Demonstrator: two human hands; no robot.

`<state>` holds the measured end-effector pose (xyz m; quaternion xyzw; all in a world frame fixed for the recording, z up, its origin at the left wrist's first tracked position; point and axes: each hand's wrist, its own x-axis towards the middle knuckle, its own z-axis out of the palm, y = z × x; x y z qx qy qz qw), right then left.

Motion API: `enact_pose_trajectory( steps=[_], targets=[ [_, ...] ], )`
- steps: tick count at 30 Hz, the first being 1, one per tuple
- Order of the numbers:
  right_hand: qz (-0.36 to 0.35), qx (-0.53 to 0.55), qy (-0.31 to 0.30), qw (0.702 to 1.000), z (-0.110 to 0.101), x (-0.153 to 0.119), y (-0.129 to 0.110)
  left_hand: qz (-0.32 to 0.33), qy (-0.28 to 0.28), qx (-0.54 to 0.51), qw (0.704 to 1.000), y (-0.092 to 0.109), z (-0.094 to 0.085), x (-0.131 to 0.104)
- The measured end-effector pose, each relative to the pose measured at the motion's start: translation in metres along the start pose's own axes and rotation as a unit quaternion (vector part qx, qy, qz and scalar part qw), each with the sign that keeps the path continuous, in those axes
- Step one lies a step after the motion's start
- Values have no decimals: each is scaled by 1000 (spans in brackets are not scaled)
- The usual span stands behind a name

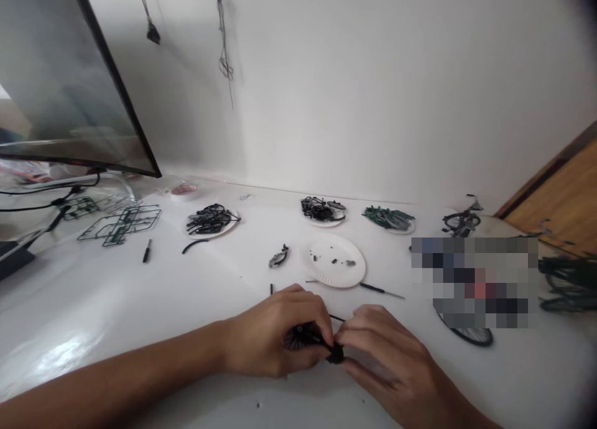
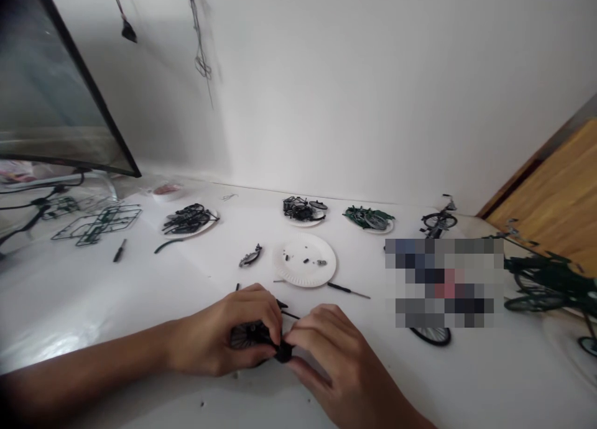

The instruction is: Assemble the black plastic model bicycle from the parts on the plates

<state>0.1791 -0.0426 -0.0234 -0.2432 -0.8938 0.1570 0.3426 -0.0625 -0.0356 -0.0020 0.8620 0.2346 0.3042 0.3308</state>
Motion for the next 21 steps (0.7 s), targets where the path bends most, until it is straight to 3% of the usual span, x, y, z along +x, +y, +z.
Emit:
enact_pose_trajectory(
  steps=[13, 21],
  targets=[
    [46, 22, -9, 999, -1, 0, 1, 50, -8, 41, 998, 1, -5, 2],
    [36, 31, 2, 999, -1, -1, 1, 33, -31, 48, 998, 4, -6, 2]
  ],
)
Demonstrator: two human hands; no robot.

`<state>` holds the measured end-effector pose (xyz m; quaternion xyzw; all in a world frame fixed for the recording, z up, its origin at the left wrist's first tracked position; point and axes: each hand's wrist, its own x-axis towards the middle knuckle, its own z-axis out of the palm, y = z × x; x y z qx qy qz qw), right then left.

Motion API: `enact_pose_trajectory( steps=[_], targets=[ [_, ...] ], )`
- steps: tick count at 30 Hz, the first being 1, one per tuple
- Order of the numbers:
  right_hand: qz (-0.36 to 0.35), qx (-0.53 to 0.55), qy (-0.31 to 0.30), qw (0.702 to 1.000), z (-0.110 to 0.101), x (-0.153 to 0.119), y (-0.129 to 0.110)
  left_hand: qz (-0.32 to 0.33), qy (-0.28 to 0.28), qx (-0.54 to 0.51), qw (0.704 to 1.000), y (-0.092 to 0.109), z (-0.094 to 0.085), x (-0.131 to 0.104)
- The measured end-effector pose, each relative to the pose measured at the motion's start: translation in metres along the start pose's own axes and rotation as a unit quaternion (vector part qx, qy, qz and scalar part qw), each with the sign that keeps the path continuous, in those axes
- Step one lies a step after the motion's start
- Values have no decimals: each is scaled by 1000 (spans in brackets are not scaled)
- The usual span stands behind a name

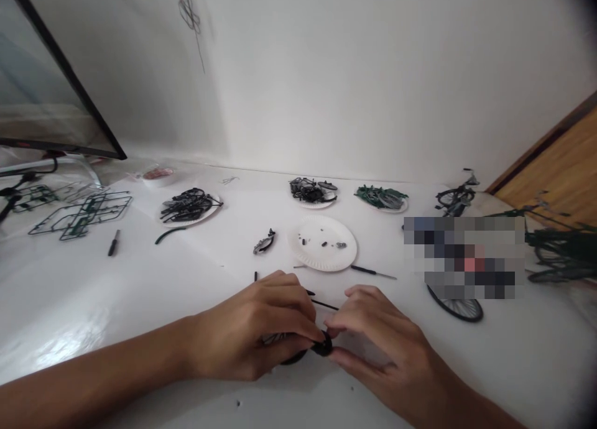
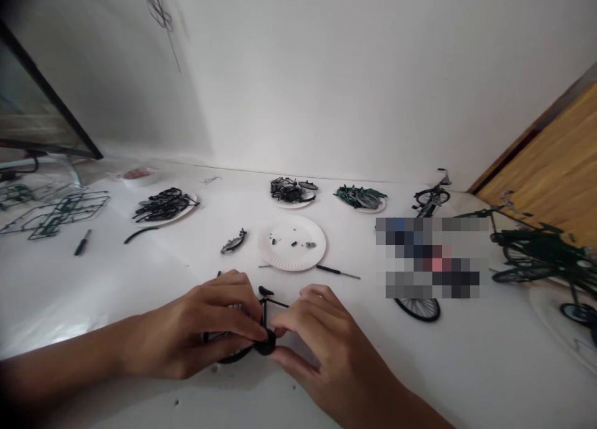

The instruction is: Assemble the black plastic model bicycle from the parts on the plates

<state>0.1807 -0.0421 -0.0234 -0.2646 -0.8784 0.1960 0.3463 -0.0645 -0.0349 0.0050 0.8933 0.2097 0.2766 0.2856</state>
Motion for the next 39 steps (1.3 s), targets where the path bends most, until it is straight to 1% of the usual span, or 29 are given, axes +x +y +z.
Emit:
enact_pose_trajectory(
  steps=[8, 12, 15, 20, 23, 25, 27, 29, 31, 35, 37, 39],
  targets=[
    [-7, -22, -3, 1000, 0, -1, -1, -16, -13, -1, 1000, 5, 5, -2],
    [-24, -28, 11, 999, 1, 1, -3, -26, -20, 6, 999, 6, 5, 0],
    [-29, -31, 24, 999, 1, 2, -2, -26, -27, 35, 999, 8, 5, 1],
    [-42, -65, 26, 997, 2, 2, -3, -16, -15, 89, 996, 11, 10, -2],
    [-47, -72, 21, 996, 3, 2, -4, -21, -1, 116, 993, 12, 13, -3],
    [-50, -70, 18, 996, 3, 2, -5, -29, 9, 120, 992, 14, 14, -3],
    [-51, -58, 19, 997, 3, 3, -6, -39, 6, 113, 993, 17, 14, -3],
    [-45, -32, 21, 998, 2, 3, -7, -47, -3, 108, 993, 20, 14, -3],
    [-24, -8, 19, 999, 1, 4, -9, -49, -6, 118, 992, 22, 14, -3],
    [1, -9, 26, 1000, -3, 7, -13, -37, -28, 152, 987, 22, 16, -3],
    [0, -23, 39, 999, -6, 7, -11, -29, -20, 168, 985, 20, 17, -3],
    [-6, -44, 57, 997, -13, 8, -5, -21, 4, 171, 985, 18, 19, -3]
  ],
)
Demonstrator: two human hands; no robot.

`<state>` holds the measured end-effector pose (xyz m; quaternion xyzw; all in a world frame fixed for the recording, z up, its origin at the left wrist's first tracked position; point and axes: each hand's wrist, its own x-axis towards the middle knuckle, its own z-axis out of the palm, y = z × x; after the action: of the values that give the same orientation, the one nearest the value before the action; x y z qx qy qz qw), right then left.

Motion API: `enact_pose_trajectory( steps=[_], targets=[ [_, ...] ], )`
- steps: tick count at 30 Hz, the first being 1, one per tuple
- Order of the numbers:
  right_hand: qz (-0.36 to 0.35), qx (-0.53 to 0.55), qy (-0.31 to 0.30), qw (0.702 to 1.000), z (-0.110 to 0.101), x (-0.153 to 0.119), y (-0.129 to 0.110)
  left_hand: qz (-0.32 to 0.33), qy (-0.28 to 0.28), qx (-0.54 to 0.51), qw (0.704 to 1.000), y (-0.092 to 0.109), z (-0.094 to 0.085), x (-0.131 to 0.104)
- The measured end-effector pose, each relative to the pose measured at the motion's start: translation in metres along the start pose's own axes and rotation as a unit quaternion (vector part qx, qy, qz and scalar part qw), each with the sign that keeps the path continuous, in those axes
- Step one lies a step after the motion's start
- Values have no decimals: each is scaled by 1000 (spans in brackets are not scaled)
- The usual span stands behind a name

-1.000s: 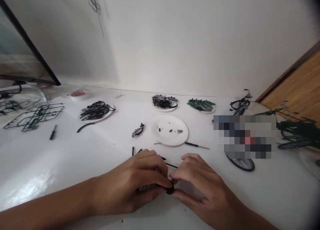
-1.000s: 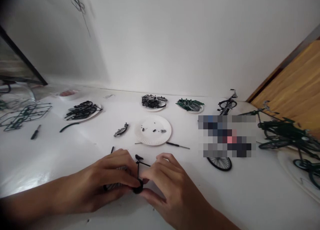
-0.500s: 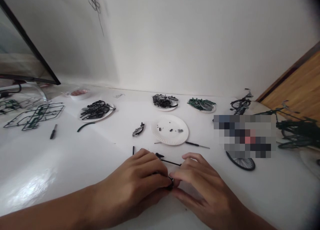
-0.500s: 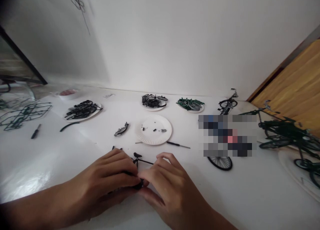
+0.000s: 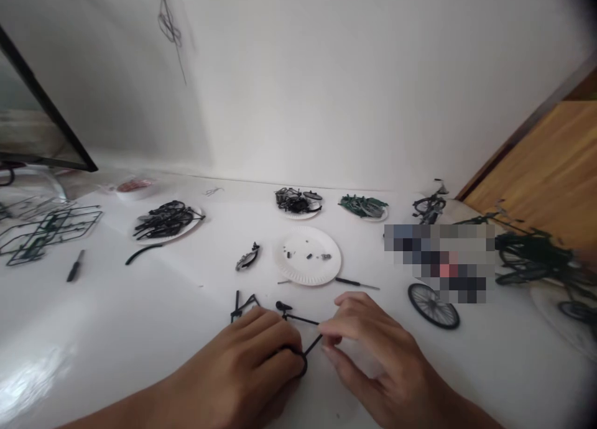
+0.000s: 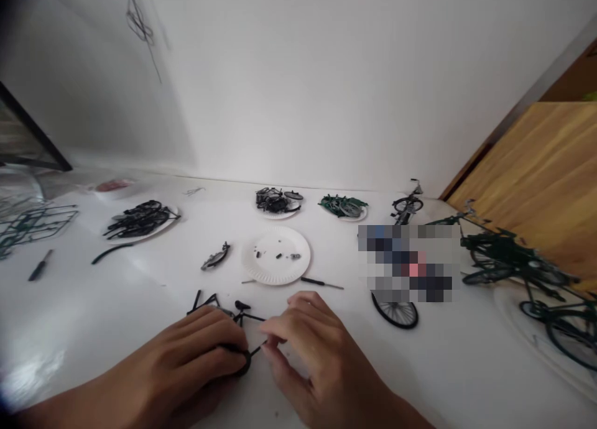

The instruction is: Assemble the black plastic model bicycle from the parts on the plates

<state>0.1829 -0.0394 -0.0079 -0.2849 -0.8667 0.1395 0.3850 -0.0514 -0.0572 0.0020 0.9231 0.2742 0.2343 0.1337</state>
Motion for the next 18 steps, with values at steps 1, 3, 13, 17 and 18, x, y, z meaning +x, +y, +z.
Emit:
enact_pose_trajectory(
  steps=[1, 3, 13, 17, 18],
  targets=[
    [-6, -16, 12, 1000, -5, 1, 5, 1, 11, -4, 1000, -1, 2, 0],
    [-7, -60, 41, 997, -19, 1, 19, 4, 27, -16, 999, -4, 5, -1],
    [214, -290, 24, 933, -91, 8, 119, 18, 55, -40, 997, -13, 16, -4],
    [228, -312, -66, 920, -101, 38, 164, 16, 55, -42, 997, -14, 18, -2],
    [228, -316, -86, 917, -103, 47, 173, 16, 53, -41, 998, -14, 18, -2]
  ],
)
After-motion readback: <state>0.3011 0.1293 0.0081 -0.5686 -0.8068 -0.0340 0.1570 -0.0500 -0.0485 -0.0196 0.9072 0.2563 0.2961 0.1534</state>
